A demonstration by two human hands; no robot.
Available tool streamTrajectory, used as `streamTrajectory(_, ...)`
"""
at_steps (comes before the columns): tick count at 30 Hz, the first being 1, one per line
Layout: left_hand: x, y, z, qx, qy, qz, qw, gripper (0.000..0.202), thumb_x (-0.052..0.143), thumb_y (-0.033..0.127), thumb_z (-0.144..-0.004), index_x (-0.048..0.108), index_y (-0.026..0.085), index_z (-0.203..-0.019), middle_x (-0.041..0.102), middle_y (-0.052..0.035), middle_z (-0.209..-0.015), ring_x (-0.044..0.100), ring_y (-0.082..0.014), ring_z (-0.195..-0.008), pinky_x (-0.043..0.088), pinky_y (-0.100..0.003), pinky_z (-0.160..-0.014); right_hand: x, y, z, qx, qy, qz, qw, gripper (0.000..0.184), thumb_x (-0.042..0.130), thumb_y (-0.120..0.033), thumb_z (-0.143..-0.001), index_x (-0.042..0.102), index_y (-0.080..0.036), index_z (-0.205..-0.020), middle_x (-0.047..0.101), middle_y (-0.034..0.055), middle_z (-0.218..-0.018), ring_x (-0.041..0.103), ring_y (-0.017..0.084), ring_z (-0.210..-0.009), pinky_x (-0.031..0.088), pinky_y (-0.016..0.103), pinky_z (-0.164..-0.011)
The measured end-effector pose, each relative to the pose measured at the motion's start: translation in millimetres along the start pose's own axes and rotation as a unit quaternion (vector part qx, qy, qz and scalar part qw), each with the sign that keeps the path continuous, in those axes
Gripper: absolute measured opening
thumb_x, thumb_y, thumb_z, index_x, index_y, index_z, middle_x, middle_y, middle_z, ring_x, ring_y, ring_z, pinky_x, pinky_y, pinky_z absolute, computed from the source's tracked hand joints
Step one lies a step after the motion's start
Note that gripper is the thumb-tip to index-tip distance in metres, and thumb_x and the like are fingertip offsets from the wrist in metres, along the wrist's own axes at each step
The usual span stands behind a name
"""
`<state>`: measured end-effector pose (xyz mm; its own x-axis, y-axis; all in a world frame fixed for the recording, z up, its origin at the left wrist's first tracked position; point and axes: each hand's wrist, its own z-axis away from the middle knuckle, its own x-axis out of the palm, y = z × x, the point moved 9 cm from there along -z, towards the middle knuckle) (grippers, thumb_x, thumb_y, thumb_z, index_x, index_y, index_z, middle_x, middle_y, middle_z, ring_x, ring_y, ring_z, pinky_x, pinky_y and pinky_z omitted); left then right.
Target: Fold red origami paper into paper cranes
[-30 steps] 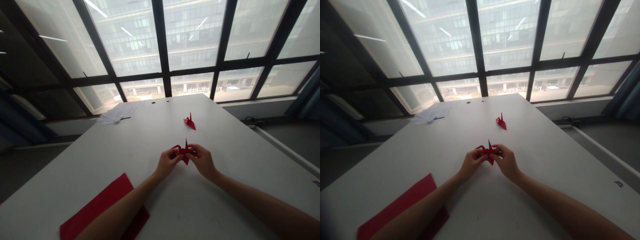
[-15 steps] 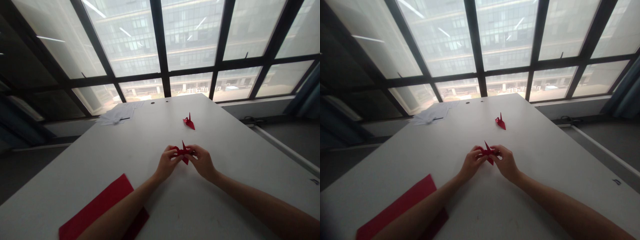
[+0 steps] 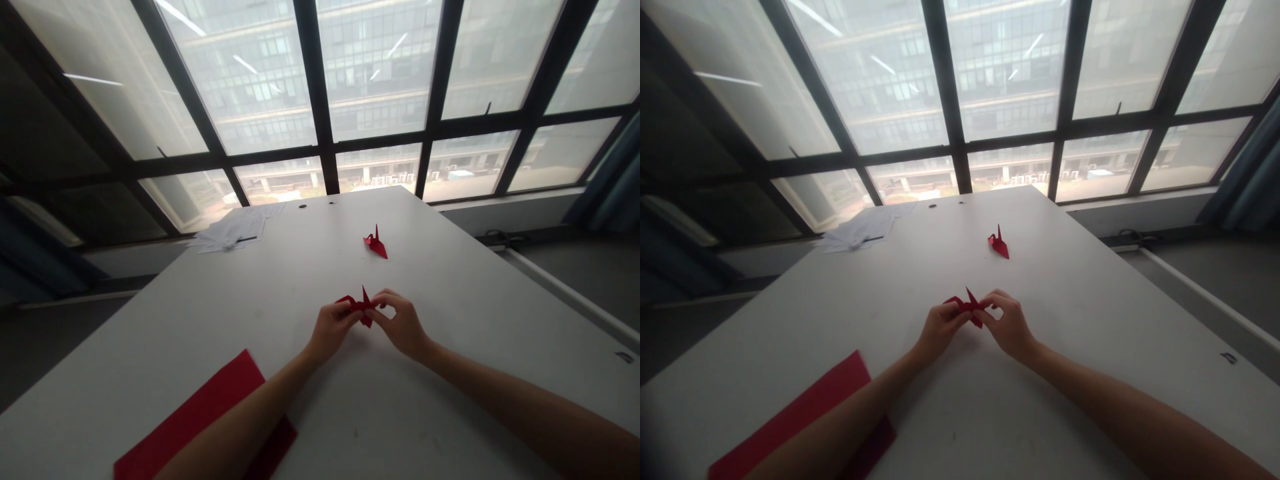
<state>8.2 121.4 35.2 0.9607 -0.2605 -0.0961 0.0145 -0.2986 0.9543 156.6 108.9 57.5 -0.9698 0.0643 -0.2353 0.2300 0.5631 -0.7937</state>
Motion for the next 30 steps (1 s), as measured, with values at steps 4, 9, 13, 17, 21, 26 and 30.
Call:
streamTrajectory(4,-0.5,1,-1,0.001,0.003,0.017,1.0,0.023,0.078,0.036,-0.082,0.079,0.013,-0.088,0.075,-0.0077,-0.085,0.068,-0.0198,-0.078,0.053,-0.028,-0.073,2,9,0,0.035,-0.011,-0.03,0.999,0.007,0.075,-0.023,-0.082,0.071,-0.02,-0.078,0.067,0.0015,-0.074,0.059,0.017,-0.069,0.046,0.03,-0.065)
streamTrajectory(9,-4.5,3,0,0.006,0.024,0.019,1.0,0.023,0.079,0.035,-0.081,0.079,0.013,-0.088,0.074,-0.0069,-0.082,0.066,-0.0191,-0.076,0.052,-0.027,-0.071,8,29,4,0.093,-0.03,-0.092,0.991,0.016,0.076,-0.033,-0.082,0.07,-0.018,-0.08,0.069,0.0026,-0.073,0.061,0.017,-0.067,0.048,0.03,-0.063)
streamTrajectory(13,-6.0,1,0,0.003,0.028,0.012,1.0,0.022,0.077,0.035,-0.083,0.081,0.013,-0.086,0.075,-0.0069,-0.079,0.065,-0.018,-0.072,0.051,-0.026,-0.069,15,33,4,0.104,-0.065,-0.147,0.982,0.021,0.075,-0.037,-0.083,0.072,-0.018,-0.089,0.072,0.0046,-0.082,0.065,0.019,-0.073,0.052,0.032,-0.067)
streamTrajectory(17,-5.7,1,0,-0.004,0.028,0.015,0.999,0.024,0.078,0.036,-0.082,0.081,0.014,-0.089,0.077,-0.0079,-0.081,0.067,-0.0194,-0.073,0.052,-0.028,-0.07,13,31,2,0.095,-0.065,-0.14,0.983,0.019,0.075,-0.036,-0.083,0.074,-0.018,-0.086,0.072,0.0044,-0.081,0.064,0.019,-0.072,0.051,0.031,-0.066)
streamTrajectory(21,-5.0,-1,1,-0.012,0.03,0.025,0.999,0.026,0.078,0.038,-0.082,0.081,0.013,-0.086,0.077,-0.0085,-0.08,0.067,-0.0191,-0.071,0.052,-0.028,-0.07,11,30,2,0.095,-0.052,-0.145,0.983,0.018,0.076,-0.036,-0.082,0.073,-0.018,-0.081,0.07,0.0039,-0.077,0.062,0.018,-0.069,0.049,0.031,-0.064)
streamTrajectory(26,-4.9,0,3,-0.015,0.036,0.034,0.999,0.03,0.076,0.041,-0.083,0.079,0.011,-0.08,0.075,-0.0082,-0.076,0.065,-0.0172,-0.066,0.05,-0.026,-0.065,12,25,1,0.088,-0.047,-0.164,0.981,0.018,0.077,-0.036,-0.082,0.073,-0.018,-0.08,0.07,0.0041,-0.08,0.062,0.018,-0.071,0.049,0.03,-0.064)
streamTrajectory(30,-7.0,1,3,-0.013,0.048,0.026,0.998,0.028,0.077,0.039,-0.083,0.079,0.011,-0.08,0.075,-0.0075,-0.075,0.064,-0.0167,-0.066,0.049,-0.025,-0.064,16,27,1,0.111,-0.061,-0.191,0.973,0.02,0.078,-0.037,-0.08,0.074,-0.018,-0.084,0.072,0.0047,-0.082,0.065,0.019,-0.073,0.052,0.031,-0.067)
